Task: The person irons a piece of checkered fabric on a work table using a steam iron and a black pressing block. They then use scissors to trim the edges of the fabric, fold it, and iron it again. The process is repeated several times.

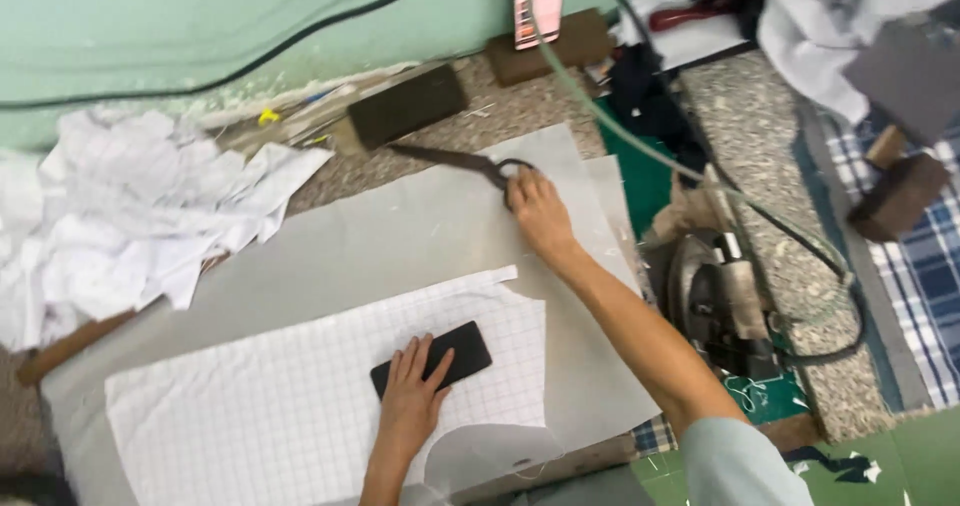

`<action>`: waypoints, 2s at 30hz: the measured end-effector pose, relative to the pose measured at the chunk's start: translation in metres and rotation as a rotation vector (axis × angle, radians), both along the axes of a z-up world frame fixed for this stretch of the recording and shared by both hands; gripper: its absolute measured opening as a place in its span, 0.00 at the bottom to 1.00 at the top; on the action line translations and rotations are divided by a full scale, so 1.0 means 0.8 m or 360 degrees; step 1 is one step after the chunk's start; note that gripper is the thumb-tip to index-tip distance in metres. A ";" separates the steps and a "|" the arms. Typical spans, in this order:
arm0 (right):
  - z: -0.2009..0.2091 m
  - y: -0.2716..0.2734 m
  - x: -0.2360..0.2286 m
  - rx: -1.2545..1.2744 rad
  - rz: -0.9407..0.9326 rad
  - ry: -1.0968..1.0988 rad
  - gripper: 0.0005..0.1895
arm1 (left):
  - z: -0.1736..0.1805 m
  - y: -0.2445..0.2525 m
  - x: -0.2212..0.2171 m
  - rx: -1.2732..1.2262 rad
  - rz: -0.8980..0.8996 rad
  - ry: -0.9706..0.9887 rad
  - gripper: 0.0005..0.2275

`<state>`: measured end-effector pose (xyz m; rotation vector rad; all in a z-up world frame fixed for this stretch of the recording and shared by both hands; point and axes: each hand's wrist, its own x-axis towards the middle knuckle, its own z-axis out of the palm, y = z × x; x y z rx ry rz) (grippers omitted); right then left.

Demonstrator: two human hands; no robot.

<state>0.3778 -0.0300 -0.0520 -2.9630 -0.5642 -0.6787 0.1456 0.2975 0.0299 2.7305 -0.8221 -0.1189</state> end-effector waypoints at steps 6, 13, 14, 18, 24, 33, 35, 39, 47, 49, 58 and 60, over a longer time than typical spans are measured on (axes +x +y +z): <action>0.005 0.017 0.039 -0.0467 -0.0023 0.0281 0.26 | -0.004 0.154 -0.103 -0.0165 0.0694 -0.0100 0.28; 0.048 0.016 -0.060 -0.0207 -0.0278 0.0689 0.41 | -0.012 0.238 -0.142 -0.0077 0.0897 -0.0358 0.27; 0.090 0.020 -0.085 0.0082 -0.0397 0.1180 0.35 | -0.013 0.243 -0.141 -0.0042 0.0919 -0.0335 0.27; 0.252 0.039 -0.188 0.1103 -0.0977 0.1882 0.35 | -0.008 0.253 -0.110 0.0038 0.0778 -0.0434 0.26; 0.177 0.037 -0.460 0.1790 -0.0878 0.1808 0.26 | -0.002 0.252 -0.071 0.0069 0.0656 -0.0504 0.26; 0.197 0.117 -0.707 0.1751 -0.1304 0.2519 0.28 | -0.002 0.042 -0.115 -0.0463 -0.0203 -0.0291 0.27; 0.225 0.124 -0.700 0.1810 -0.1484 0.2666 0.33 | -0.001 0.004 -0.118 -0.0437 -0.0291 -0.0222 0.25; 0.268 0.125 -0.639 0.2121 -0.1497 0.2804 0.32 | -0.016 -0.064 -0.119 -0.0322 -0.0474 -0.0233 0.20; 0.224 0.144 -0.647 0.2772 -0.1337 0.2487 0.35 | -0.051 -0.121 -0.117 -0.0704 -0.0358 -0.0560 0.07; 0.216 0.148 -0.653 0.2705 -0.1329 0.2430 0.36 | -0.052 -0.121 -0.117 -0.0761 -0.0355 -0.0585 0.04; 0.198 0.154 -0.637 0.2287 -0.1229 0.2401 0.39 | -0.061 -0.116 -0.120 -0.0765 -0.0371 -0.0515 0.06; 0.185 0.155 -0.638 0.2248 -0.1210 0.2403 0.34 | -0.064 -0.116 -0.120 -0.0773 -0.0381 -0.0499 0.06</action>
